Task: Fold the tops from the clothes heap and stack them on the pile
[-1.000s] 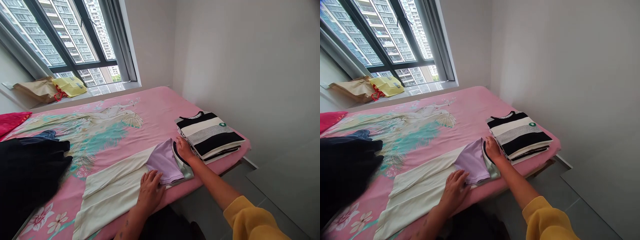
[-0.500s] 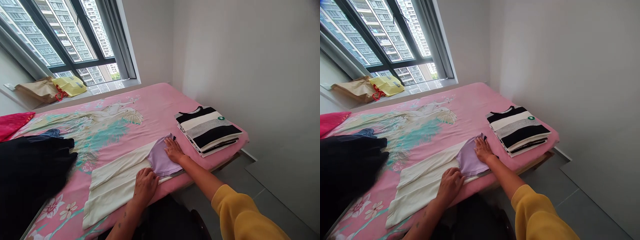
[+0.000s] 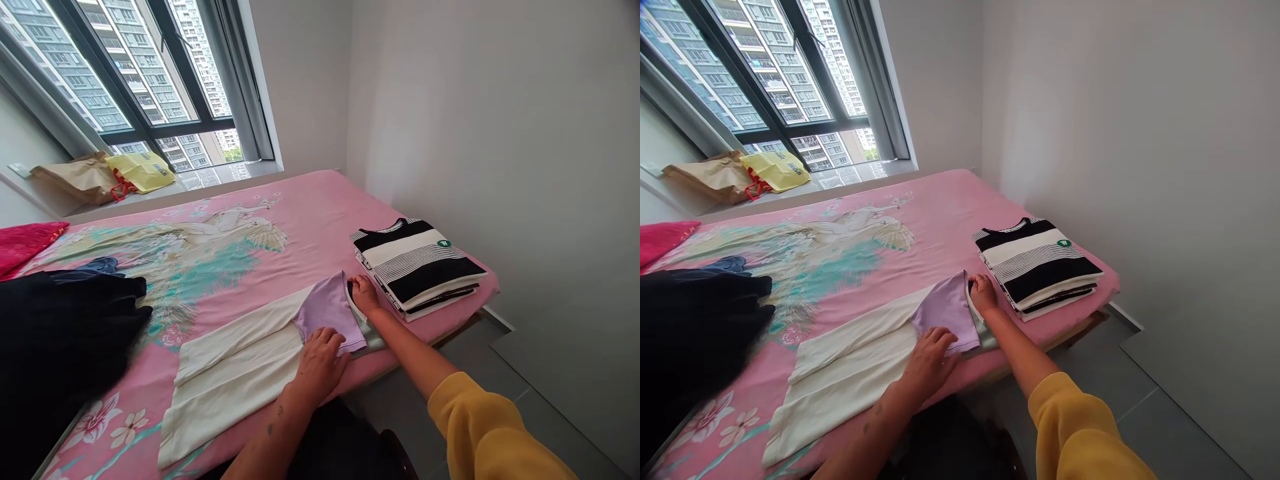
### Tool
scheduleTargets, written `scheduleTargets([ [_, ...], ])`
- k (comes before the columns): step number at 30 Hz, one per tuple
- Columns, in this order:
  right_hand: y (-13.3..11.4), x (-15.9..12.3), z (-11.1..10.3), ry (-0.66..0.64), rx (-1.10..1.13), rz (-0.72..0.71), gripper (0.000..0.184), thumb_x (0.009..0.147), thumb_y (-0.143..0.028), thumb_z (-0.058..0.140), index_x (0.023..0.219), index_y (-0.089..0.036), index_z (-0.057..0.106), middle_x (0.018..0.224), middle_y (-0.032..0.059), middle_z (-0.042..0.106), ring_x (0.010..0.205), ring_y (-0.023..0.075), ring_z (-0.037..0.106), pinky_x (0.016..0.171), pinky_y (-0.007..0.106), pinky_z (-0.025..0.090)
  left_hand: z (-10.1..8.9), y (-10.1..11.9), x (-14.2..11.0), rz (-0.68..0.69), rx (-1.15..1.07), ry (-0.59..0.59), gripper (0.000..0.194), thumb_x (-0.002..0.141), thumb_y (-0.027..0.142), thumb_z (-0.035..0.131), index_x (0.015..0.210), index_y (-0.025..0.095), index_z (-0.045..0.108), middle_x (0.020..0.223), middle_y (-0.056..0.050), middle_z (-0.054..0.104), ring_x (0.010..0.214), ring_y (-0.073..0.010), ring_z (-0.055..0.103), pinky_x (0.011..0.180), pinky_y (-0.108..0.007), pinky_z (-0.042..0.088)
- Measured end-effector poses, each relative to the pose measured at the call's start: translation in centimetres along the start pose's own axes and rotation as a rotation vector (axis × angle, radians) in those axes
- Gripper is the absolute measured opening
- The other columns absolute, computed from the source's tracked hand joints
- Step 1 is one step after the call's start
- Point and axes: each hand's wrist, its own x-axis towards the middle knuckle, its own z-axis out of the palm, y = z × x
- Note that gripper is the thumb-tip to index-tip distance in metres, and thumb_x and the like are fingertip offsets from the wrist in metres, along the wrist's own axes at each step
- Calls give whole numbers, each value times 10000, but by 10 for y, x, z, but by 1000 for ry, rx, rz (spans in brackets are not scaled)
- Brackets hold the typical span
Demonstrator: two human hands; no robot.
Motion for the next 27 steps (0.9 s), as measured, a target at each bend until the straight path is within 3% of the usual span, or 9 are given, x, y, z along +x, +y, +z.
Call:
scheduleTargets([
  [5, 5, 6, -2, -60, -77, -64, 302, 827, -159, 434, 1000, -184, 680, 999, 62, 632, 992, 162, 516, 940, 256, 359, 32, 19, 16, -43, -42, -50, 387, 729, 308, 662, 1094, 224, 566, 1043, -62, 603, 956, -241, 536, 825, -373, 418],
  [9, 7, 6, -6, -94, -139, -83, 303, 858, -260, 463, 1079, -248, 669, 1023, 57, 605, 1004, 175, 493, 939, 274, 340, 52, 15, 15, -83, -100, 3, 173, 815, 291, 571, 973, 243, 624, 933, -39, 627, 905, -222, 546, 795, -361, 399],
  [12, 7, 6, -7, -115, -167, -86, 305, 858, -291, 479, 1103, -287, 660, 1051, 51, 588, 1021, 180, 478, 941, 281, 329, 54, 10, 12, -82, -171, 29, 169, 870, 246, 489, 890, 250, 658, 876, -31, 635, 867, -195, 550, 774, -335, 389],
  [16, 4, 8, -8, -139, -186, -70, 315, 866, -262, 463, 1105, -326, 658, 1158, 42, 560, 1111, 186, 437, 979, 306, 295, 54, 9, 9, -85, -240, 52, 174, 867, 222, 495, 873, 244, 668, 844, -27, 638, 829, -182, 550, 746, -323, 382],
  [20, 2, 15, -7, -180, -187, -35, 292, 858, -358, 501, 1112, -360, 643, 1285, 18, 509, 1224, 198, 367, 1019, 349, 261, 59, 10, 5, -103, -261, 110, 162, 863, 207, 502, 880, 249, 658, 856, -24, 640, 831, -182, 546, 752, -331, 368],
  [27, -11, 30, -1, -165, -166, 195, 413, 862, -553, 394, 982, -294, 692, 1218, 41, 568, 1172, 208, 438, 986, 361, 316, 64, 12, 1, -103, -256, 143, 161, 873, 206, 487, 895, 246, 642, 860, -27, 629, 832, -180, 530, 751, -335, 354],
])
